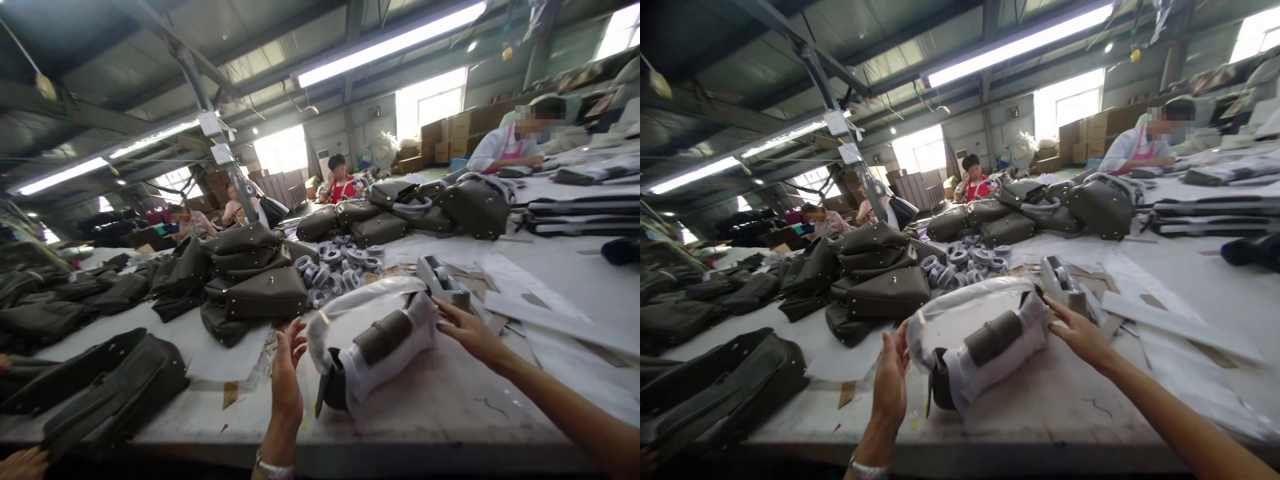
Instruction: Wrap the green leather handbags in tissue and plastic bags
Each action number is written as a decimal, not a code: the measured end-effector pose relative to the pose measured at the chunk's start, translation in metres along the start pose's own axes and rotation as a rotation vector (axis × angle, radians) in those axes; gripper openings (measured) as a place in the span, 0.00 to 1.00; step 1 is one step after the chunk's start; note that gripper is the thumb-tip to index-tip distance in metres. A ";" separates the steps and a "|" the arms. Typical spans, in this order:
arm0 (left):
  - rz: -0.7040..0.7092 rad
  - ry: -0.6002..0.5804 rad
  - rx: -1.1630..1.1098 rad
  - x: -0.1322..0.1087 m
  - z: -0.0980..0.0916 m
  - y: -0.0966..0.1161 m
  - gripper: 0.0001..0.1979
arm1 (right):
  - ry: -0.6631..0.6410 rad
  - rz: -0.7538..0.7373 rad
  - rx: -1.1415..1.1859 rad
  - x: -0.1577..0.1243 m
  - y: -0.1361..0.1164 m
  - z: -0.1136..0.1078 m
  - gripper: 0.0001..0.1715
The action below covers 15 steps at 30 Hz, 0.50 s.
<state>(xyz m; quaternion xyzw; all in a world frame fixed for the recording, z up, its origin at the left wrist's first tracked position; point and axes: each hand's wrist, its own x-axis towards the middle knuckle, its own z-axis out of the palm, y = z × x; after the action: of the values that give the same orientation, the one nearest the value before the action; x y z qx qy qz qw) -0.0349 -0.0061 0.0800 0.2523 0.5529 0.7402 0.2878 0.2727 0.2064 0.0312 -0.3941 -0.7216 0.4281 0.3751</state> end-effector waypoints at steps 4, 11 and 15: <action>-0.023 -0.371 0.046 -0.006 0.009 0.036 0.38 | -0.069 0.068 0.108 0.032 0.009 -0.003 0.33; -0.156 -0.749 0.161 0.004 0.034 0.071 0.38 | -0.223 -0.073 -0.168 0.137 -0.010 0.006 0.27; -0.218 -0.793 0.139 0.005 0.036 0.072 0.38 | -0.381 -0.259 -0.353 0.199 -0.012 0.057 0.23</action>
<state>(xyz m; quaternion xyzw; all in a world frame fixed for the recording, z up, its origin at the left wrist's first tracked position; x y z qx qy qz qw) -0.0242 0.0051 0.1590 0.4767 0.4715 0.5119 0.5371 0.1384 0.3615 0.0632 -0.2705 -0.8867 0.3107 0.2101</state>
